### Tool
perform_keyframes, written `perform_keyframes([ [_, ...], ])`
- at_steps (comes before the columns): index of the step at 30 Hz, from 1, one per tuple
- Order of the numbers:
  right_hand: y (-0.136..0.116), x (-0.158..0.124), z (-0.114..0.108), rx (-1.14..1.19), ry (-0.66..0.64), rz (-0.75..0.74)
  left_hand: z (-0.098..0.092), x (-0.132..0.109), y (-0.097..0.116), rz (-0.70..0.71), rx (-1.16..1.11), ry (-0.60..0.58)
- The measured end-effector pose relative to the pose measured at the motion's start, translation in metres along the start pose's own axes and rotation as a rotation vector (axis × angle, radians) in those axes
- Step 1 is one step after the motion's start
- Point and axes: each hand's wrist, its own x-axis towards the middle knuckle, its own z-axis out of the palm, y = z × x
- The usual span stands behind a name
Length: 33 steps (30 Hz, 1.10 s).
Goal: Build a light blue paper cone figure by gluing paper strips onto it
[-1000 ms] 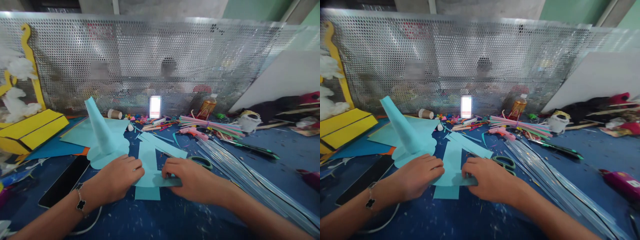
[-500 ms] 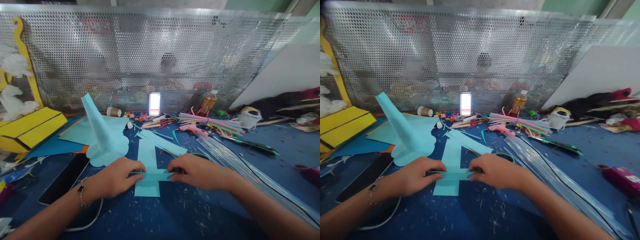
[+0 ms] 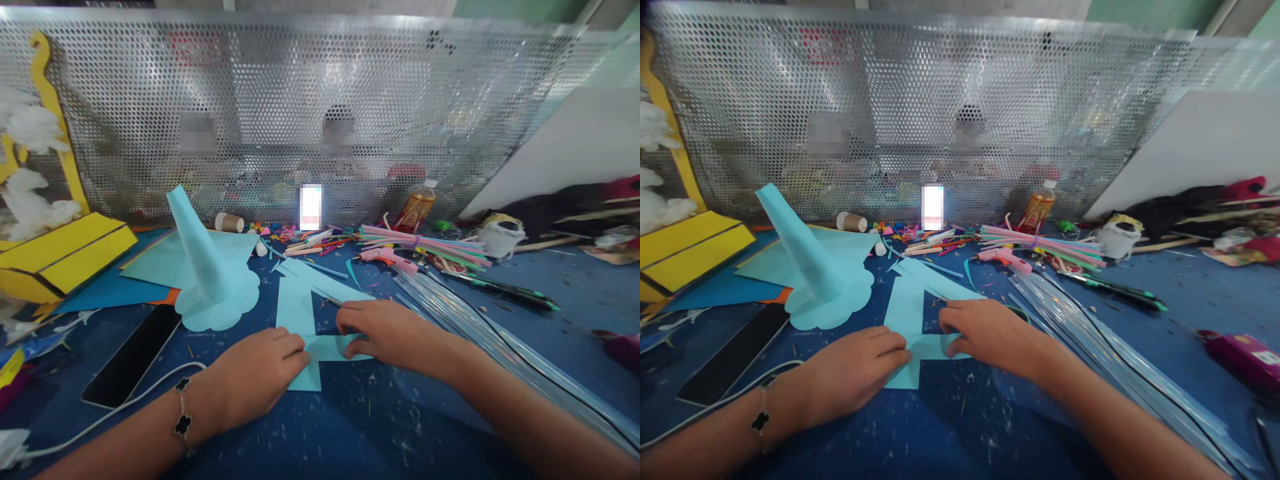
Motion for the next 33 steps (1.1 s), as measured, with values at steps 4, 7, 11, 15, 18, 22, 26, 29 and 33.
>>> perform_keyframes([
  [4, 0.01, 0.0, -0.006, 0.091, -0.085, 0.012, 0.004, 0.007, 0.005, -0.044, 0.036, -0.01],
  [7, 0.019, -0.004, -0.011, 0.079, -0.117, 0.05, 0.005, 0.011, 0.004, -0.055, 0.036, 0.022],
  [11, 0.02, -0.011, -0.013, 0.055, -0.121, 0.066, 0.007, 0.014, 0.002, -0.064, 0.043, 0.031],
  [15, 0.001, -0.009, -0.005, 0.013, -0.02, -0.083, 0.011, 0.017, 0.005, -0.024, 0.15, 0.078],
  [18, -0.016, 0.0, 0.006, -0.125, 0.036, -0.144, 0.015, 0.019, 0.007, -0.02, 0.254, 0.13],
  [22, -0.023, 0.01, 0.019, -0.222, 0.188, -0.182, 0.017, 0.019, 0.007, -0.061, 0.311, 0.244],
  [26, -0.029, 0.012, 0.024, -0.241, 0.355, -0.203, 0.012, 0.019, 0.009, -0.104, 0.325, 0.318],
  [29, -0.038, 0.013, 0.025, -0.255, 0.447, -0.227, 0.007, 0.018, 0.012, -0.1, 0.332, 0.374],
  [33, -0.045, 0.015, 0.026, -0.259, 0.532, -0.237, 0.004, 0.019, 0.016, -0.085, 0.329, 0.443],
])
